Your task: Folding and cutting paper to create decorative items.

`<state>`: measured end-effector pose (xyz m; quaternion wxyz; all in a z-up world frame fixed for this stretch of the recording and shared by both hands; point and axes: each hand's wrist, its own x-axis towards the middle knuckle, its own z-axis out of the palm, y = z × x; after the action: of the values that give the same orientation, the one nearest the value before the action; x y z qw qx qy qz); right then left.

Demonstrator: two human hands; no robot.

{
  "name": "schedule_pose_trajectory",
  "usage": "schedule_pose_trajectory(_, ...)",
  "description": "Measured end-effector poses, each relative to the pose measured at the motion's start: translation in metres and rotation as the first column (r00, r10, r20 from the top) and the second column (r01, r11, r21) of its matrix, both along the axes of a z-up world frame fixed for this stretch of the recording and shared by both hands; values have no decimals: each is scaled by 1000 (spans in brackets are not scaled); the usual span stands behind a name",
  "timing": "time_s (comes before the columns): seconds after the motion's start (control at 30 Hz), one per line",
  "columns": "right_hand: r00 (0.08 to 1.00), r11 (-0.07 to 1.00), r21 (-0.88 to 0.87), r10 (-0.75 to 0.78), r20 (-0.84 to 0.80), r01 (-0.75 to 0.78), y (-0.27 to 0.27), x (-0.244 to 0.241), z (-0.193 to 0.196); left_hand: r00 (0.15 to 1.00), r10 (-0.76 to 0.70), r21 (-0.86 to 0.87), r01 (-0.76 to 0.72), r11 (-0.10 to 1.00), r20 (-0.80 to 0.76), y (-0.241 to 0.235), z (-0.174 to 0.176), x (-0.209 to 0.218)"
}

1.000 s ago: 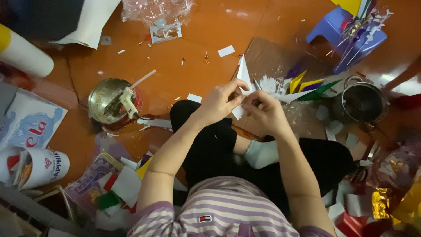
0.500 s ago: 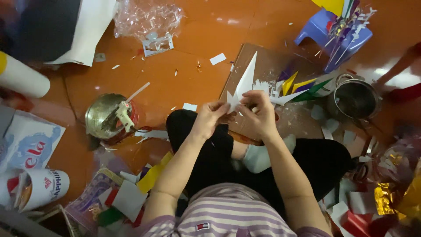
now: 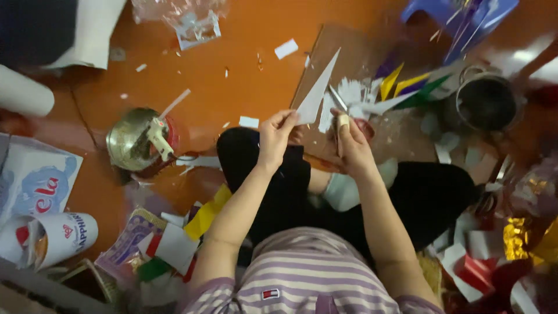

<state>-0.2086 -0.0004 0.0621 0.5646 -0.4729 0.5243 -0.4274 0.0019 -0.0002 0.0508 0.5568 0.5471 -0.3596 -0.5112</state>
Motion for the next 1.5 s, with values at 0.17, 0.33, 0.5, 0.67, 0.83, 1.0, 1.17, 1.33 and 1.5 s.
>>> schedule_pose_trajectory(0.17,968,955,-158,248,-42,-251,-3,-16,-20,897,-15,-212,121,970,442,4,-28,5)
schedule_pose_trajectory(0.33,934,925,-141,340,-106,-353,-13,-17,-45,668,-31,-280,354,892,743,4,-53,-4)
schedule_pose_trajectory(0.5,983,984,-1,179,-23,-180,-22,-12,-86,631,-141,-258,497,829,763,-9,-65,-3)
schedule_pose_trajectory(0.67,997,991,117,61,46,-66,-32,-12,-111,472,-244,-192,701,687,847,-18,-87,-17)
schedule_pose_trajectory(0.83,960,942,200,279,-25,-268,-50,-13,-189,129,-270,101,711,696,954,-40,-162,-12)
schedule_pose_trajectory(1.0,691,898,301,439,-575,-321,-85,-123,-140,455,-683,350,618,704,571,-69,-167,-28)
schedule_pose_trajectory(1.17,171,926,374,376,-911,-44,-85,-179,-233,553,-766,377,667,643,328,-79,-217,-38)
schedule_pose_trajectory(1.33,383,620,-681,-564,-732,-389,-80,-96,-202,361,-830,442,717,539,426,-83,-217,-37)
schedule_pose_trajectory(1.5,299,643,-489,-389,-871,-589,-71,-59,-198,284,-873,487,740,463,397,-73,-163,-46)
